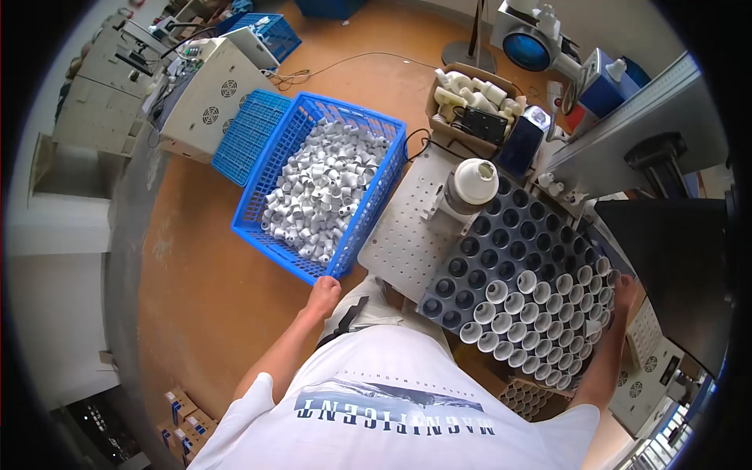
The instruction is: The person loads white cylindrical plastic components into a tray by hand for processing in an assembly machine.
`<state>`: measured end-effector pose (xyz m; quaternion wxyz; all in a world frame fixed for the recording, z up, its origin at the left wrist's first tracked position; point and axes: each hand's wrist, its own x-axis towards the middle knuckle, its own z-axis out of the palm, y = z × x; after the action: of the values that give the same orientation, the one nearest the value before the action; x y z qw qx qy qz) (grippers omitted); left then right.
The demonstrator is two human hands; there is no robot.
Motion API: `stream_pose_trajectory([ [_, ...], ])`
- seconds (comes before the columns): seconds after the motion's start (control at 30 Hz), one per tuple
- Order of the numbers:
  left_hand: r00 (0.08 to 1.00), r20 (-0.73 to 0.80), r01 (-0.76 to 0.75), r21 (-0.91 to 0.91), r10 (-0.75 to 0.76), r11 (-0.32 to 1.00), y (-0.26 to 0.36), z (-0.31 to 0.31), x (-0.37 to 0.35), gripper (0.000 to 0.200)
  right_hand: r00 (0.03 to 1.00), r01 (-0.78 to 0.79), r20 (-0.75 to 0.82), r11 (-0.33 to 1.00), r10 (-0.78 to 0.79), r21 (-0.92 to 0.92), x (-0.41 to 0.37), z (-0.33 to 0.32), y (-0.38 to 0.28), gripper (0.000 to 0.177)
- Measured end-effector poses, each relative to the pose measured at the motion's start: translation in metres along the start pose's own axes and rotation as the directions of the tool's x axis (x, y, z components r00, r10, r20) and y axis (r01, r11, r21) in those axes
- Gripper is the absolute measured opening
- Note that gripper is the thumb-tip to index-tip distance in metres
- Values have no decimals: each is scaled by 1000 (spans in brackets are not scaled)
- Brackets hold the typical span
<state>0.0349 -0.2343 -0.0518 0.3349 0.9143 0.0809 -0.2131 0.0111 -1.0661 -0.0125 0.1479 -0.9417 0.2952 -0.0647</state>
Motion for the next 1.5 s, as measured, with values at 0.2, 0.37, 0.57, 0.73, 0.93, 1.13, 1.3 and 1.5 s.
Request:
stream_pose_trajectory([
  [0.2, 985, 61, -153, -106, 160, 983, -5, 4, 10, 22, 971, -36, -233, 998, 49, 60, -36, -26, 39, 28],
  [0.37, 889, 225, -334, -274, 398, 902, 52, -18, 29, 17, 953, -295, 136, 742, 269, 602, -166, -65, -199, 24],
  [0.57, 618, 262, -721, -187, 741, 667, 151, -40, 29, 12, 828, -160, 459, 647, -324, 746, -268, 1, -412, 12],
  [0.73, 538, 428, -771, -99, 726, 630, 185, -50, 15, 16, 804, 19, 411, 709, -430, 705, -286, 36, -498, 15],
  [0.93, 632, 507, -632, -99, 586, 768, 171, -50, 19, 21, 837, 64, 378, 757, -395, 650, -301, 46, -511, 15],
  [1.13, 670, 549, -524, -128, 500, 842, 166, -31, 24, 27, 829, 96, 388, 787, -402, 609, -302, 57, -491, 17],
  [1.3, 621, 506, -640, -114, 598, 760, 131, 17, 42, 24, 871, -68, 436, 824, -225, 562, -299, 47, -474, 25],
  [1.5, 630, 406, -703, -63, 661, 709, 166, 31, 46, 24, 950, -222, 311, 758, 27, 613, -297, 48, -415, 31],
])
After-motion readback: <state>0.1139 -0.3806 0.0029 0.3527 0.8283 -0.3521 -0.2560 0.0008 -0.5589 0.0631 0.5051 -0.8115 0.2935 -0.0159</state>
